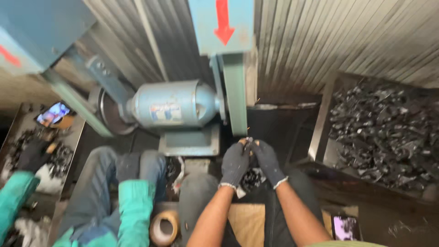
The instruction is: The person repeatedly grinds small metal parts against a belt grinder, holding each piece with gloved hands and rotating it to smooth edges. Finished parts are placed into a nearby metal bin. The process is continuous and repetitive.
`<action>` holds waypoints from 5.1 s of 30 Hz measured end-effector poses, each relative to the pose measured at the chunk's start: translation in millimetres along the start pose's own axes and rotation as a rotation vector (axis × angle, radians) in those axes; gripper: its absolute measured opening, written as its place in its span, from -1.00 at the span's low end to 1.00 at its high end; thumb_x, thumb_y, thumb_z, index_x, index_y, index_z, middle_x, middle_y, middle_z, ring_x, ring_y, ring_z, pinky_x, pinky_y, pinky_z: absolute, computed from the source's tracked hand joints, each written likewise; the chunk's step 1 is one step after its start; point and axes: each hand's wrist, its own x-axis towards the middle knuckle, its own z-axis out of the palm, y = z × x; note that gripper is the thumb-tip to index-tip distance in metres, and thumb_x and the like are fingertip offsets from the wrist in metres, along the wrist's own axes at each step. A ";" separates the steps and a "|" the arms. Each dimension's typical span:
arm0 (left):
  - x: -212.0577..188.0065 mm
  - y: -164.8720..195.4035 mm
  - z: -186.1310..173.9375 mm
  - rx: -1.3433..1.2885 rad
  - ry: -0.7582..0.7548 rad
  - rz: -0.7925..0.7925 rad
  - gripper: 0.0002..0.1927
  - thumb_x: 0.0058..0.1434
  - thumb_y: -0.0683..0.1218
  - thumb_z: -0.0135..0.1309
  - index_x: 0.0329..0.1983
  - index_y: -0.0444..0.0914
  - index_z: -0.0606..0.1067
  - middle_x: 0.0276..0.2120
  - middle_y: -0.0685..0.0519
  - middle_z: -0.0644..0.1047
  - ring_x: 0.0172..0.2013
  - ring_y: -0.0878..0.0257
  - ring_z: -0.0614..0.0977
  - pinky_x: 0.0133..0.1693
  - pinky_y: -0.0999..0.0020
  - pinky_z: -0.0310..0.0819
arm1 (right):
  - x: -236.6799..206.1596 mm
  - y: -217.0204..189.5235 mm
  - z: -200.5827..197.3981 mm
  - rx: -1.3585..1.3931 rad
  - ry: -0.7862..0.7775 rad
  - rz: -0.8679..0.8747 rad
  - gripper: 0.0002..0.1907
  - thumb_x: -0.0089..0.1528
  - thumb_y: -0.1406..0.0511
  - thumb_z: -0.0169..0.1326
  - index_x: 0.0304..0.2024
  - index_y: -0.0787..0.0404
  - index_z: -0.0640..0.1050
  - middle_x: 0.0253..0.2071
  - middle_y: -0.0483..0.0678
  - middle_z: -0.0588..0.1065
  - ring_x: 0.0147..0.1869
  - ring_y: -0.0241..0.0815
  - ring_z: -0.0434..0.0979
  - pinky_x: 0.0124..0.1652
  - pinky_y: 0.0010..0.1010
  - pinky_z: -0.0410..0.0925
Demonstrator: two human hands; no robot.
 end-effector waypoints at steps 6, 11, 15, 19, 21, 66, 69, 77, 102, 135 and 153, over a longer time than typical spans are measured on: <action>-18.9 -34.7 -13.8 -0.230 -0.045 0.157 -0.66 0.27 0.01 0.02 0.06 -0.17 0.59 -0.07 -0.15 0.64 -0.04 -0.07 0.65 -0.05 0.11 0.51 | -28.9 -19.0 -6.7 0.256 -0.064 0.143 -0.79 0.31 0.24 0.05 -0.18 0.24 0.61 -0.38 -0.16 0.57 -0.39 -0.44 0.47 -0.37 -0.56 0.34; -1.8 -55.6 -4.5 -0.155 -0.050 -0.025 -0.62 0.30 0.10 0.02 -0.04 -0.25 0.61 -0.16 -0.20 0.65 -0.11 -0.09 0.67 -0.10 0.07 0.50 | -26.3 -25.4 4.5 0.241 -0.014 0.281 -0.71 0.34 0.20 0.08 -0.25 0.34 0.58 -0.45 -0.07 0.54 -0.46 -0.32 0.45 -0.44 -0.46 0.33; 5.0 -66.6 14.2 0.054 -0.005 -0.100 -0.57 0.35 0.14 -0.09 -0.14 -0.28 0.60 -0.25 -0.27 0.61 -0.19 -0.22 0.62 -0.20 -0.05 0.45 | -4.4 -9.4 13.2 0.077 -0.071 0.032 -0.72 0.34 0.18 0.07 -0.20 0.29 0.59 -0.37 -0.12 0.56 -0.30 -0.39 0.46 -0.29 -0.48 0.35; 17.7 -73.6 23.0 0.068 0.007 -0.090 -0.58 0.34 0.14 -0.08 -0.21 -0.30 0.56 -0.30 -0.27 0.59 -0.23 -0.23 0.62 -0.23 -0.06 0.44 | 16.8 -3.1 16.2 0.039 -0.092 0.008 -0.70 0.37 0.18 0.05 -0.23 0.33 0.56 -0.37 -0.02 0.55 -0.29 -0.31 0.48 -0.25 -0.41 0.37; 23.0 -72.6 23.9 -0.021 0.023 -0.152 -0.59 0.35 0.13 -0.07 -0.21 -0.30 0.56 -0.29 -0.28 0.59 -0.21 -0.23 0.62 -0.23 -0.04 0.46 | 19.7 -6.9 17.9 0.006 -0.103 0.021 -0.71 0.37 0.19 0.04 -0.20 0.33 0.56 -0.35 -0.01 0.55 -0.27 -0.31 0.49 -0.22 -0.42 0.37; -28.6 -65.1 -0.2 -0.983 -0.427 -0.172 -0.71 0.37 -0.02 0.01 -0.08 -0.34 0.56 -0.28 0.09 0.63 -0.31 0.37 0.60 -0.24 0.40 0.50 | -63.9 -90.9 -20.3 0.263 -0.472 -0.017 -0.39 0.22 0.39 0.14 0.33 0.26 0.36 0.02 -0.17 0.52 -0.06 -0.39 0.53 -0.06 -0.48 0.45; -9.2 -84.5 8.7 -0.643 -0.338 -0.120 -0.62 0.42 0.02 -0.03 -0.16 -0.42 0.58 -0.33 -0.02 0.63 -0.32 0.30 0.58 -0.25 0.30 0.49 | -40.3 -79.4 -3.4 0.289 -0.393 0.011 -0.54 0.27 0.34 0.12 0.23 0.29 0.49 0.00 -0.17 0.55 -0.09 -0.39 0.52 -0.05 -0.52 0.43; 27.3 -110.0 61.3 -0.409 -0.132 -0.165 -0.55 0.42 0.04 -0.21 -0.23 -0.42 0.54 -0.29 -0.28 0.61 -0.21 -0.15 0.64 -0.16 0.05 0.43 | 15.4 12.5 21.7 0.266 -0.205 0.413 -0.60 0.43 0.22 0.13 0.11 0.48 0.62 -0.37 0.23 0.49 -0.42 0.02 0.44 -0.38 -0.17 0.33; 16.1 -49.1 4.4 -0.229 -0.056 -0.197 -0.52 0.41 0.17 -0.09 -0.12 -0.30 0.63 -0.24 -0.18 0.65 -0.21 -0.01 0.64 -0.16 0.19 0.45 | 19.9 -9.6 19.3 0.613 -0.458 0.178 -0.60 0.31 0.35 0.11 0.17 0.41 0.47 0.00 -0.01 0.55 0.01 -0.23 0.54 0.00 -0.34 0.41; -21.2 -34.2 -8.3 -0.696 -0.362 -0.273 -0.60 0.33 0.08 0.06 -0.10 -0.34 0.66 -0.35 0.02 0.70 -0.34 0.32 0.68 -0.24 0.35 0.54 | -36.7 -38.5 -2.3 0.078 -0.037 -0.040 -0.56 0.28 0.31 0.11 0.23 0.24 0.49 0.03 -0.10 0.59 0.06 -0.34 0.57 0.03 -0.44 0.43; 10.3 -52.7 45.3 -1.194 -0.257 -0.322 -0.82 0.35 -0.05 0.09 -0.23 -0.28 0.49 -0.27 0.12 0.56 -0.23 0.29 0.55 -0.13 0.32 0.45 | 30.5 4.2 17.2 0.435 0.223 0.089 -0.70 0.31 0.35 0.09 0.08 0.34 0.55 -0.08 -0.11 0.59 -0.05 -0.33 0.54 -0.07 -0.48 0.40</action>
